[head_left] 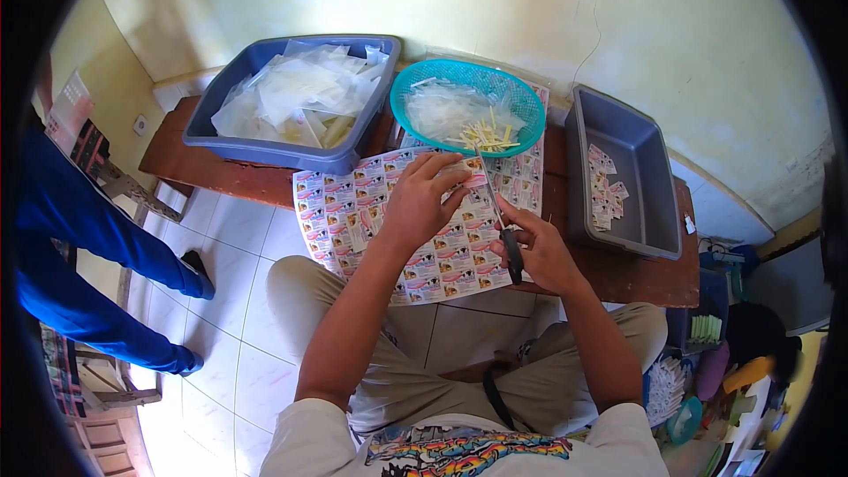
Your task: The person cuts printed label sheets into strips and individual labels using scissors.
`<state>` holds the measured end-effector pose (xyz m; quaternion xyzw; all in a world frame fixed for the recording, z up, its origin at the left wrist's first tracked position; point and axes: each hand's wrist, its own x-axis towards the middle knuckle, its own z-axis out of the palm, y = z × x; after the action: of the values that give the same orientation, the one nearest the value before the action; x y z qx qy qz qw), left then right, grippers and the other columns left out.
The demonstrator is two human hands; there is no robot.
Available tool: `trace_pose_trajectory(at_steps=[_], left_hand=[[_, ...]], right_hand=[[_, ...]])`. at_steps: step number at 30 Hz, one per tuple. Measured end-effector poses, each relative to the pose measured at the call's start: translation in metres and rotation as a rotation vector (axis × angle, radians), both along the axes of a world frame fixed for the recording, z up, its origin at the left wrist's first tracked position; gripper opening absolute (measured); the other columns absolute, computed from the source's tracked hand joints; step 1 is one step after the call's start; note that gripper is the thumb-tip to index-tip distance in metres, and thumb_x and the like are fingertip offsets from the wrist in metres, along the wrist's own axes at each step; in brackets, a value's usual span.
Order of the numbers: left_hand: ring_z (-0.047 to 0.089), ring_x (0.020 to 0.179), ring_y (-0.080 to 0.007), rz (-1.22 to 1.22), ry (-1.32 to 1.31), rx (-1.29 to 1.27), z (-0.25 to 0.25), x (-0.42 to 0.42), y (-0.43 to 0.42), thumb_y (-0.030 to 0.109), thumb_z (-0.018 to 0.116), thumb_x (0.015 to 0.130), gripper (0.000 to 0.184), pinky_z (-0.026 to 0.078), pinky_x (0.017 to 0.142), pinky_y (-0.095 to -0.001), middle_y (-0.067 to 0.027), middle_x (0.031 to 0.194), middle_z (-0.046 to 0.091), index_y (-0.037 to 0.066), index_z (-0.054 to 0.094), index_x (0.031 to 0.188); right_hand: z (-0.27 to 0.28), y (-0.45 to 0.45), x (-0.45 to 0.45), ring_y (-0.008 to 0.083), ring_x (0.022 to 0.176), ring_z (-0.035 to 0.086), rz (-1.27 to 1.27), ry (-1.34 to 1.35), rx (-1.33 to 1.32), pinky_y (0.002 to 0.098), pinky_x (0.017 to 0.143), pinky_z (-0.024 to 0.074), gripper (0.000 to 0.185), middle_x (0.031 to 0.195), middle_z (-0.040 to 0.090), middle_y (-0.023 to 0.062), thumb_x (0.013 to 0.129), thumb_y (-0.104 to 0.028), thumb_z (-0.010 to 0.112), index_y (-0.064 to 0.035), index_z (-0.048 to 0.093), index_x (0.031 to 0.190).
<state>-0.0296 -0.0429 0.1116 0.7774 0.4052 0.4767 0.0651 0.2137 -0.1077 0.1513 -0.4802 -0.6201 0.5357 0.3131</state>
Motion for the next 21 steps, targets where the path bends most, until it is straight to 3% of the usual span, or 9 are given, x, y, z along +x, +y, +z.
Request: trace_pose_trajectory(at_steps=[13, 21], left_hand=[[0.068, 0.122, -0.0347, -0.006, 0.000, -0.002, 0.0001, -0.0003, 0.0007, 0.011, 0.085, 0.086, 0.026, 0.056, 0.103, -0.0468, -0.0119, 0.130, 0.074, 0.008, 0.080, 0.112], [0.068, 0.121, -0.0349, -0.008, -0.007, -0.012, 0.0013, -0.0005, -0.0004, 0.010, 0.085, 0.086, 0.027, 0.056, 0.103, -0.0470, -0.0121, 0.129, 0.074, 0.008, 0.080, 0.112]], right_hand=[[-0.0034, 0.0004, 0.0007, 0.0118, 0.099, 0.069, -0.012, -0.017, 0.020, 0.0265, 0.084, 0.0577, 0.083, 0.120, 0.061, 0.0085, 0.092, -0.014, 0.089, -0.0124, 0.048, 0.164], [-0.0049, 0.0004, 0.0002, 0.0120, 0.100, 0.069, -0.014, 0.014, 0.002, 0.0269, 0.084, 0.0584, 0.082, 0.125, 0.062, 0.0102, 0.092, -0.013, 0.088, -0.0120, 0.048, 0.164]])
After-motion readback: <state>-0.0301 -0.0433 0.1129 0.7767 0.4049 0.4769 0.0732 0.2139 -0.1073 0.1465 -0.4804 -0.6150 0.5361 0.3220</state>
